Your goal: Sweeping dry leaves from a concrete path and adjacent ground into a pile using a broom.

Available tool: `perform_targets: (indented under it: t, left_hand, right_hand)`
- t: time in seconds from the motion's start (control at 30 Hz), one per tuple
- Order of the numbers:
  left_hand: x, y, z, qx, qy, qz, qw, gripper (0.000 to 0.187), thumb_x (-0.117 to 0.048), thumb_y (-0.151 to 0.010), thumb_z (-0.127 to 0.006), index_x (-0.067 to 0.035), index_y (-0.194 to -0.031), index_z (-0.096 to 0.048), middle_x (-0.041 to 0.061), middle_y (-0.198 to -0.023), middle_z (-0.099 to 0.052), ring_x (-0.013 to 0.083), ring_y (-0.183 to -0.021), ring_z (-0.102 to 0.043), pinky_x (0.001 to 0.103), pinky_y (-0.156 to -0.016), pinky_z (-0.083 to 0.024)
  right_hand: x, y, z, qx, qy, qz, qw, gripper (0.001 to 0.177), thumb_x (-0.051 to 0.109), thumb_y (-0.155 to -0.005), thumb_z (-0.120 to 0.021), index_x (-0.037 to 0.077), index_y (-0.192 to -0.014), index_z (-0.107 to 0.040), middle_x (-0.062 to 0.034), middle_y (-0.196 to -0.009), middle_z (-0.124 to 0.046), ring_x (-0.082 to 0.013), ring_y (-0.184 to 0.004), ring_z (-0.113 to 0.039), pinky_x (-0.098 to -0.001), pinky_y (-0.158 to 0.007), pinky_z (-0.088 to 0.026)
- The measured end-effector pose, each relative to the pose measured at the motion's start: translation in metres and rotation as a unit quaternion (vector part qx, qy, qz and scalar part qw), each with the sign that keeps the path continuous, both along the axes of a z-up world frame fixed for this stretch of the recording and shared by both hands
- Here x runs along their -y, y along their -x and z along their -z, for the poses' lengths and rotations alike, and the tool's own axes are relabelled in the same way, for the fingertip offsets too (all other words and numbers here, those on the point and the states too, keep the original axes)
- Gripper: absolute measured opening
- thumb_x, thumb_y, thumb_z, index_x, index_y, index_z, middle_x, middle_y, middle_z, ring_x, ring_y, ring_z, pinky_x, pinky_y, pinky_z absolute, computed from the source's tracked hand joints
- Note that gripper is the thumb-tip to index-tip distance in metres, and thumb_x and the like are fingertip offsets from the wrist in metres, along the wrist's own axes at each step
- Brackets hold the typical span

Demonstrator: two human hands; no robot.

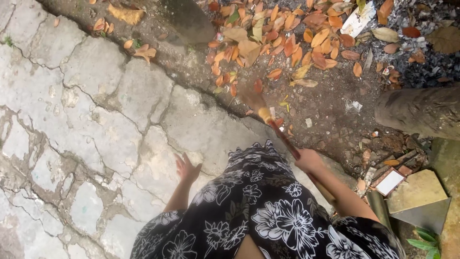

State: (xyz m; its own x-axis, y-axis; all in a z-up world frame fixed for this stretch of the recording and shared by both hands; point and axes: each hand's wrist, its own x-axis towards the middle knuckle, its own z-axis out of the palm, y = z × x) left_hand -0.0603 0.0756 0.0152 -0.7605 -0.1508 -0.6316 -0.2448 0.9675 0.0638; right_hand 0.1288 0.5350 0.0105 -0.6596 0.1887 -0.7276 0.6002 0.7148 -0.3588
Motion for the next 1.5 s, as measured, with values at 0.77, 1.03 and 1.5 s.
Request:
perform_targets:
  t: [0.77, 1.03, 1.5]
  left_hand:
    - [0.078, -0.059, 0.031, 0.029, 0.074, -0.086, 0.993, 0.106, -0.056, -0.084, -0.072, -0.017, -0.165, -0.015, 0.018, -0.170, 0.019, 0.0432, -0.156, -0.006, 0.071, -0.118, -0.018]
    - [0.021, -0.020, 0.023, 0.014, 0.026, -0.043, 0.999, 0.104, -0.051, -0.086, -0.073, -0.018, -0.165, -0.014, 0.019, -0.170, 0.011, 0.0411, -0.157, -0.003, 0.069, -0.119, -0.015]
    - [0.019, -0.020, 0.003, 0.008, 0.026, -0.028, 0.999, 0.101, -0.049, -0.086, -0.074, -0.018, -0.164, -0.018, 0.016, -0.170, 0.019, 0.0411, -0.156, -0.005, 0.068, -0.120, -0.015]
  right_hand:
    - [-0.114, 0.013, -0.045, -0.076, -0.032, 0.307, 0.948, 0.017, 0.023, -0.066, -0.070, 0.015, -0.080, -0.075, -0.0115, -0.048, -0.066, -0.0296, -0.059, -0.073, -0.0404, -0.069, -0.056]
    - [-0.022, -0.022, -0.066, -0.021, 0.028, 0.236, 0.971, 0.033, 0.026, -0.074, -0.071, 0.009, -0.102, -0.077, -0.0178, -0.069, -0.077, -0.0344, -0.074, -0.077, -0.0438, -0.077, -0.057]
    - [-0.045, -0.003, 0.017, 0.023, -0.044, 0.088, 0.995, 0.056, 0.035, -0.068, -0.068, -0.004, -0.108, -0.078, -0.0264, -0.107, -0.077, -0.0419, -0.109, -0.071, -0.0517, -0.096, -0.057]
